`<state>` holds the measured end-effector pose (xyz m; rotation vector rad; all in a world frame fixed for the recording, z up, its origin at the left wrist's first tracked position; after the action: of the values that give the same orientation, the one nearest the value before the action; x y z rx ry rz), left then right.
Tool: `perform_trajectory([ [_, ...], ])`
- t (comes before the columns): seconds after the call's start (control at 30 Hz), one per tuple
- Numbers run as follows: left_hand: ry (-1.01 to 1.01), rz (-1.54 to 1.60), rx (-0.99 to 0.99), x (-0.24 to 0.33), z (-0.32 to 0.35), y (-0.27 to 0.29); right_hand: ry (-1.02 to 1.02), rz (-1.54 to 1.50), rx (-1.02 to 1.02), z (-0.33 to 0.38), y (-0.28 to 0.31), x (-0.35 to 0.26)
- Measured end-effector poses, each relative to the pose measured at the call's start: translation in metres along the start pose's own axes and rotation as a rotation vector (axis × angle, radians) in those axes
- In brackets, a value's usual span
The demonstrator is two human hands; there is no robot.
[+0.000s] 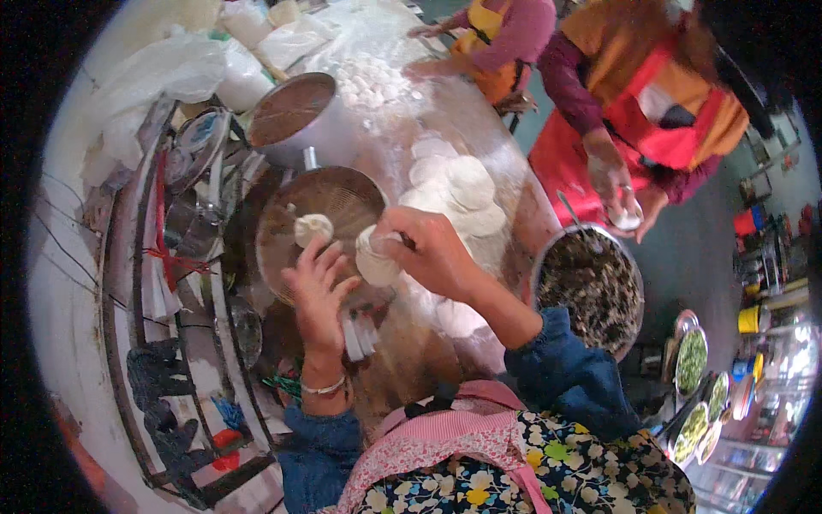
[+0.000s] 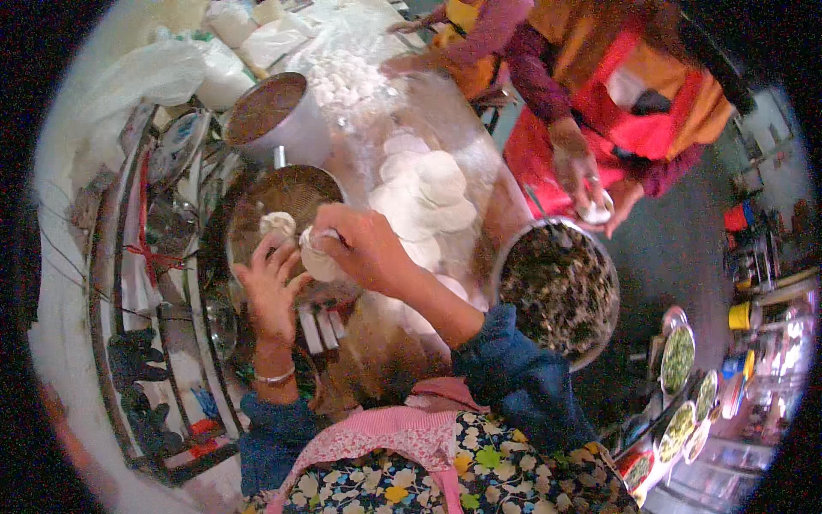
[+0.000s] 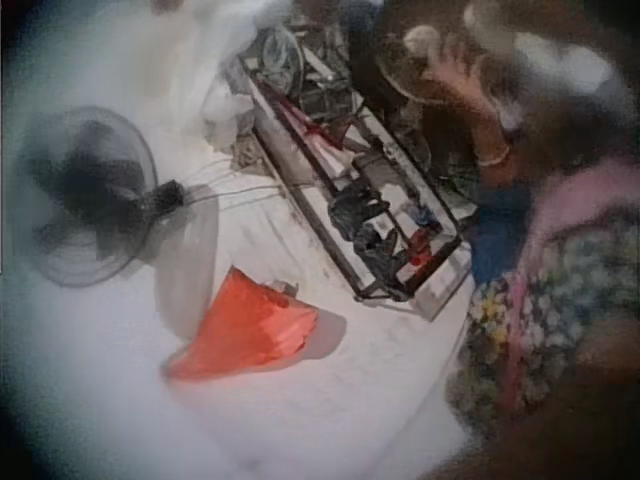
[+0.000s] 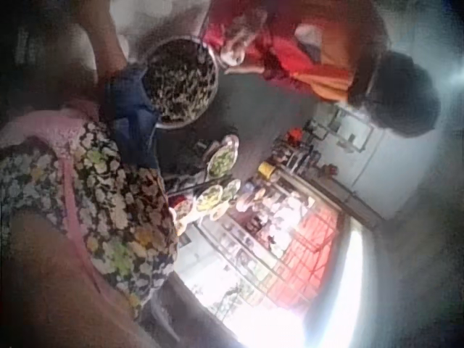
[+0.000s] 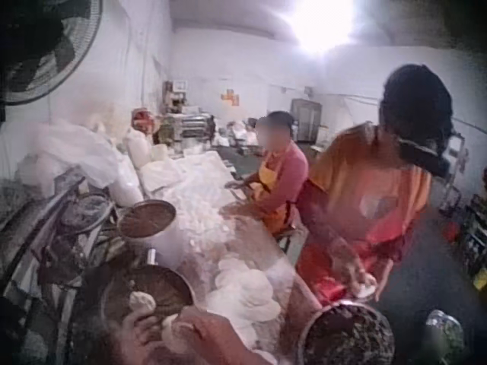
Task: The person fills circular dough wrappers with vegetable and meat mixtures, pleats the edges to seal them, and places the finished dumplings into a bamboo steamer. The person switches between different fillings and continues the assembly process alongside another worker.
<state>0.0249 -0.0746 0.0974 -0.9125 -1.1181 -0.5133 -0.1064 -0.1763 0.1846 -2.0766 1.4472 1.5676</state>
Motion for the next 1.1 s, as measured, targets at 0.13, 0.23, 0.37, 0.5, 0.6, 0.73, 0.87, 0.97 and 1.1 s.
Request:
perform_trajectory([
  [0.13, -0.097, -0.089, 0.205, 0.017, -0.010, 0.083, 0.127, -0.033, 0.039, -0.078, -0.041, 0.022],
  [0.23, -0.112, -0.077, 0.334, 0.018, -0.013, 0.132, 0.074, -0.105, 0.007, -0.121, -0.097, 0.049],
  [0.37, -0.086, -0.010, 0.347, -0.005, -0.049, 0.138, 0.026, -0.002, 0.006, -0.145, -0.137, 0.111],
  [0.5, -0.123, -0.155, 0.288, -0.016, -0.087, 0.126, 0.080, 0.087, -0.033, -0.142, -0.157, 0.131],
  [0.6, -0.187, -0.341, 0.217, -0.026, -0.109, 0.115, -0.046, 0.070, 0.072, -0.131, -0.110, 0.120],
  [0.73, -0.330, -0.646, 0.085, -0.031, -0.108, 0.082, -0.311, -0.019, 0.289, -0.040, -0.021, 0.162],
  [0.87, -0.227, -0.547, 0.108, -0.028, -0.118, 0.094, -0.813, 0.031, 0.486, 0.126, 0.022, 0.242],
  [0.97, -0.031, -0.438, 0.158, -0.034, -0.135, 0.085, -0.943, 0.517, 0.315, 0.268, 0.024, 0.307],
  [1.1, 0.015, -0.365, 0.127, -0.040, -0.137, 0.091, -0.951, 0.739, 0.252, 0.320, 0.000, 0.315],
])
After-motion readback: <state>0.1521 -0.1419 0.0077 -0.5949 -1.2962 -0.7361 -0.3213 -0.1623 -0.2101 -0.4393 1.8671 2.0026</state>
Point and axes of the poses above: each hand's wrist, its own z-axis away from the middle knuckle, its own y-axis out of the back of the hand, x = y × z, the point moved 10 cm from there along -z, towards the middle knuckle
